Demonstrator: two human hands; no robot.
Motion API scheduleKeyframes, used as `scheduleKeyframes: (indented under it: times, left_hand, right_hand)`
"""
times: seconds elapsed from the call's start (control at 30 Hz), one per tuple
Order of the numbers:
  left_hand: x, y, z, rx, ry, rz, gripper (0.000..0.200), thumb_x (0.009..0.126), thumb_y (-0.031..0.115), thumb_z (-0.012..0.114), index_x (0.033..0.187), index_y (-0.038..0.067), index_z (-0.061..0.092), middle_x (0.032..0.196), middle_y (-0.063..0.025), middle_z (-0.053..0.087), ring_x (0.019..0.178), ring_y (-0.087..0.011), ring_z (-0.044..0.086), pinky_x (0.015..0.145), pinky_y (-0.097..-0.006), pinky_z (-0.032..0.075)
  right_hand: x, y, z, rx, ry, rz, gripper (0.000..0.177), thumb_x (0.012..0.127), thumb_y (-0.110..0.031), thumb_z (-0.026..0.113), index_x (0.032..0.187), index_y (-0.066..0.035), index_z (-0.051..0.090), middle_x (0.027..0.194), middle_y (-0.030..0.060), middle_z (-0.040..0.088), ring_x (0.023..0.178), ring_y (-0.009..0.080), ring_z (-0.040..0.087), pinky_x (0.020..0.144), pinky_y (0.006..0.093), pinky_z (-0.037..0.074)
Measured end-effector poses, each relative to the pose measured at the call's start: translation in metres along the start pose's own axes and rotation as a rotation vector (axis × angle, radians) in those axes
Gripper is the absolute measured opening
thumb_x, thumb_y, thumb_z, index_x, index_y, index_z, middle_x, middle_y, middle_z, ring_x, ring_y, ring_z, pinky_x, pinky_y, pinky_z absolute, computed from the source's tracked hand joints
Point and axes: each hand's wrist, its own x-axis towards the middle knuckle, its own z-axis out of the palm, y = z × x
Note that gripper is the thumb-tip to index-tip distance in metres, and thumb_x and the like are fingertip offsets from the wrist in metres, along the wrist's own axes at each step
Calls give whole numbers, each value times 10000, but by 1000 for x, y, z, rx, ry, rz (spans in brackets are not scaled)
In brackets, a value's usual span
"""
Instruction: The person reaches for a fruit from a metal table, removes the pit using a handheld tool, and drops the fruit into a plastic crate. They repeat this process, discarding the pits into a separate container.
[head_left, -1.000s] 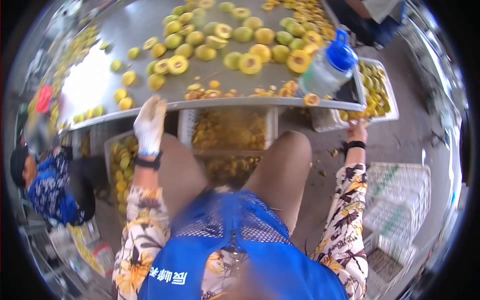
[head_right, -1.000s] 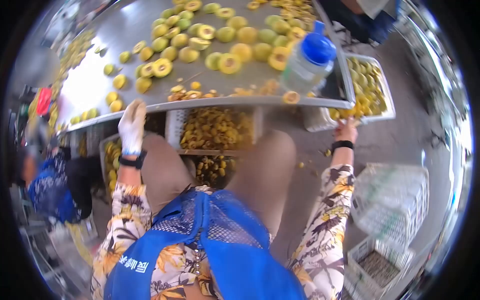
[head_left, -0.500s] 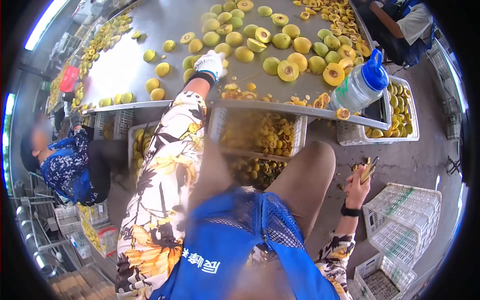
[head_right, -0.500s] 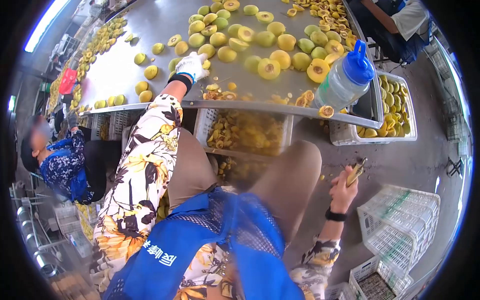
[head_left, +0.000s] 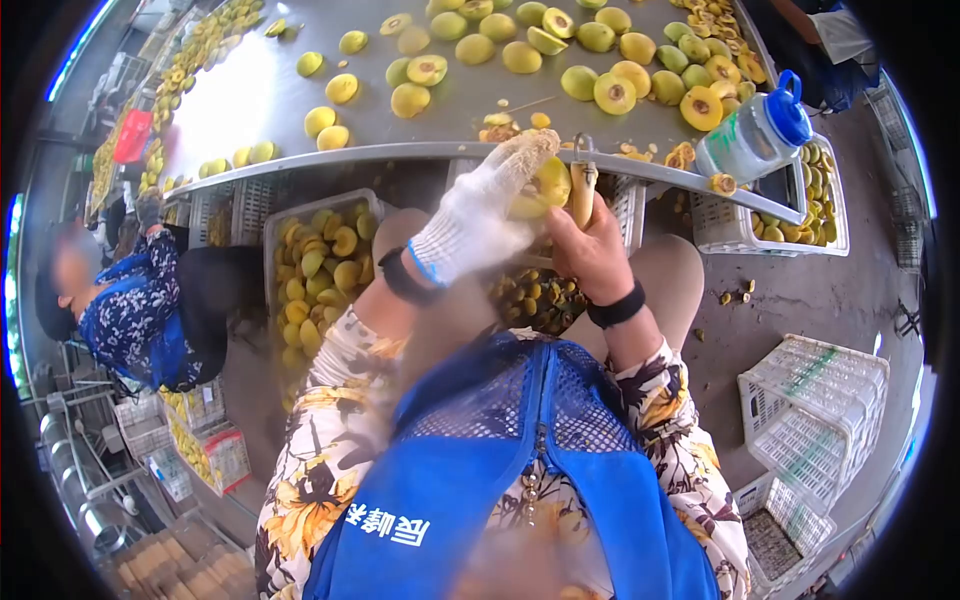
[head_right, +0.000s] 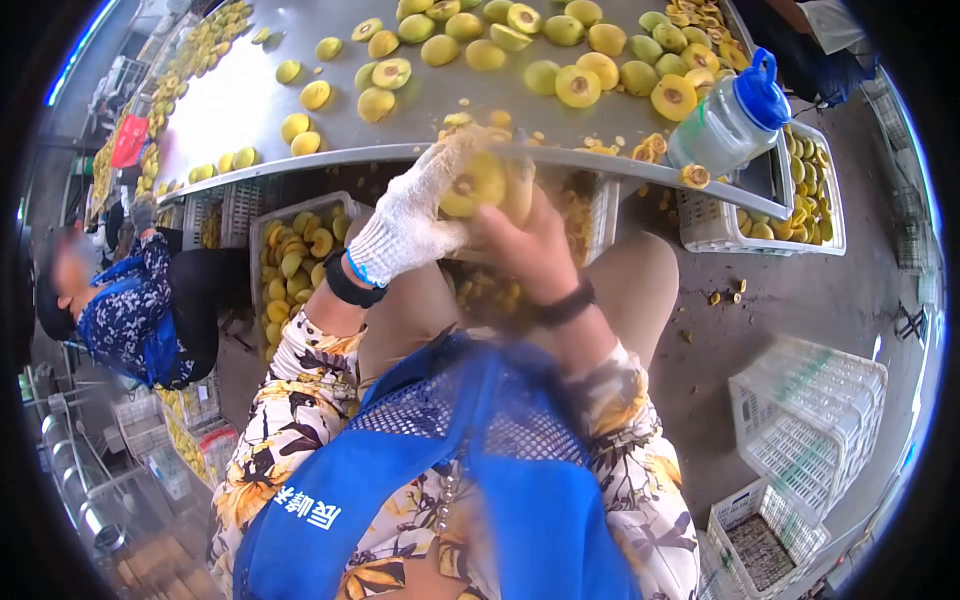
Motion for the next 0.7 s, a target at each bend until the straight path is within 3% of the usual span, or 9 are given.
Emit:
scheduleKeyframes:
  times: [0.07, 0.17, 0.2, 0.3, 0.33, 0.43, 0.47, 0.7]
  left_hand:
    - [-13, -3, 1, -97, 83, -50, 664, 678, 94, 663, 1290, 73, 405, 1249, -165, 472, 1100, -297, 515, 904, -327, 442]
    - [-38, -15, 23, -778, 264, -325, 582, 776, 77, 592, 1310, 45, 364, 1258, -116, 470, 1104, -248, 510, 926, -318, 422]
    - [-43, -12, 33, -1135, 322, -408, 459, 881, 146, 508, 1301, 33, 362, 1212, -83, 487, 1068, -204, 514, 901, -303, 434]
    - [-42, -15, 41, -1478, 499, -609, 358, 934, 260, 437, 1219, 43, 432, 1133, -84, 517, 1008, -185, 532, 847, -307, 461]
    - [-40, -26, 45, -1406, 597, -651, 365, 929, 369, 429, 1133, 69, 471, 1030, -81, 541, 892, -170, 558, 758, -309, 490]
    - [-45, -41, 36, -1385, 635, -673, 336, 924, 369, 439, 1075, 73, 488, 936, -73, 562, 792, -161, 575, 687, -301, 501]
    - [-48, -50, 37, -1287, 646, -660, 339, 915, 363, 465, 1042, 54, 521, 866, -63, 577, 724, -153, 581, 632, -276, 498]
    - [-53, -30, 29, -1143, 583, -591, 340, 915, 301, 488, 1053, -2, 560, 936, -85, 609, 767, -140, 590, 652, -252, 492]
  right_hand:
    - [-2, 7, 12, 143, -14, 58, 291, 858, -186, 572, 1073, -26, 458, 630, 14, 522, 371, 54, 376, 341, 200, 311]
    - [-11, 13, 28, 374, 76, 177, 239, 852, -203, 595, 989, -45, 479, 617, 9, 496, 369, 64, 367, 343, 215, 311]
    - [-13, 15, 33, 399, 80, 247, 224, 856, -215, 591, 963, -56, 475, 632, 17, 502, 371, 61, 355, 344, 220, 315]
    - [-19, 31, 47, 181, 113, 213, 217, 872, -217, 566, 989, -57, 477, 653, 18, 513, 403, 60, 388, 353, 210, 326]
    - [-13, 45, 46, -183, 180, 100, 267, 859, -227, 571, 1023, -42, 472, 705, 85, 570, 472, 164, 512, 416, 296, 414]
    - [-30, 43, 50, -763, 229, -188, 333, 830, -236, 592, 1043, -14, 464, 747, 170, 601, 623, 324, 599, 545, 395, 461]
    - [-36, 31, 53, -805, 154, -28, 330, 807, -226, 598, 1007, -1, 463, 771, 240, 591, 745, 433, 580, 632, 459, 447]
    - [-43, 34, 58, -909, 53, 13, 236, 813, -177, 572, 900, -15, 423, 715, 271, 566, 709, 459, 545, 597, 498, 429]
